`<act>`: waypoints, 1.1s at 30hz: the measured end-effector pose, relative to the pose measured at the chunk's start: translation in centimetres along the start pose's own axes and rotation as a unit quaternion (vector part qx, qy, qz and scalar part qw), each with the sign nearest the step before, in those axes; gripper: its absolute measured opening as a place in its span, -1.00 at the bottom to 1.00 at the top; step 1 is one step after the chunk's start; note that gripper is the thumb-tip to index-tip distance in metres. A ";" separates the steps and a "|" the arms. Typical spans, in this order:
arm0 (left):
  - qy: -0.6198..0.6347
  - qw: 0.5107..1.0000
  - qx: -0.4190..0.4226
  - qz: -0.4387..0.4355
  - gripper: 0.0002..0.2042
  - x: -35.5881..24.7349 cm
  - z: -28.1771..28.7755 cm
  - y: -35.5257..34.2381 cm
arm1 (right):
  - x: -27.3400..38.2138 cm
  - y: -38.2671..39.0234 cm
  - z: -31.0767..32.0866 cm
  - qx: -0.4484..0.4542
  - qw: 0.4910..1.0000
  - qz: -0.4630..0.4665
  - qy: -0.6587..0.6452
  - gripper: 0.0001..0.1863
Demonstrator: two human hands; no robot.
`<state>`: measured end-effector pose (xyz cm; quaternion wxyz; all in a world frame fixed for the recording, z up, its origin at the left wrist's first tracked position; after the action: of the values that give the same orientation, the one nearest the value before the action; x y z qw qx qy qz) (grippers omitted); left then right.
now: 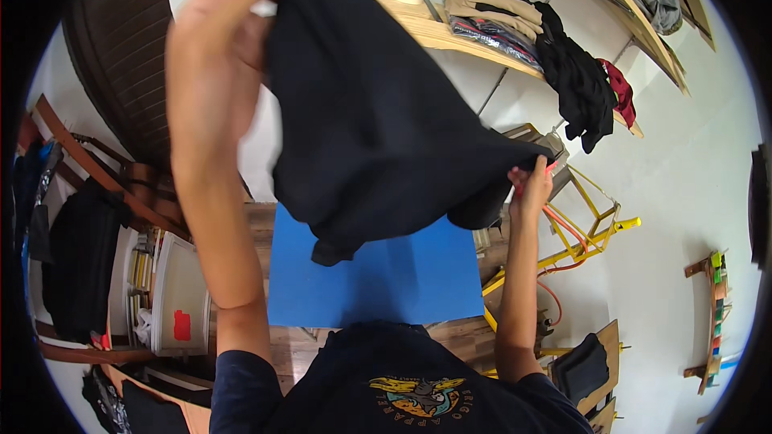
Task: Trimming excess threads from a black garment using thread snips.
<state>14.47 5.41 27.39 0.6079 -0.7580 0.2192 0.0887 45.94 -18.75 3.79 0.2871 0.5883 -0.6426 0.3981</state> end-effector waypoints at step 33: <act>0.343 0.727 -0.574 0.155 -0.38 32.9 9.2 42.3 | -4.4 -5.5 15.0 0.095 0.982 -0.157 0.036 -0.61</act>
<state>26.30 -0.08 -25.41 -0.0817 -0.8967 0.4343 0.0246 53.49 -29.14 -6.70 0.3123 0.6917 -0.4905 0.4283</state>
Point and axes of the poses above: each hand's wrist, its own y-axis away from the middle knuckle, its own z-axis out of the back of the hand, x = y × z, the point moved 6 cm from there along -y, towards the middle knuckle, and after that the axes turned 4 degrees about -y, right-handed, at the moved point
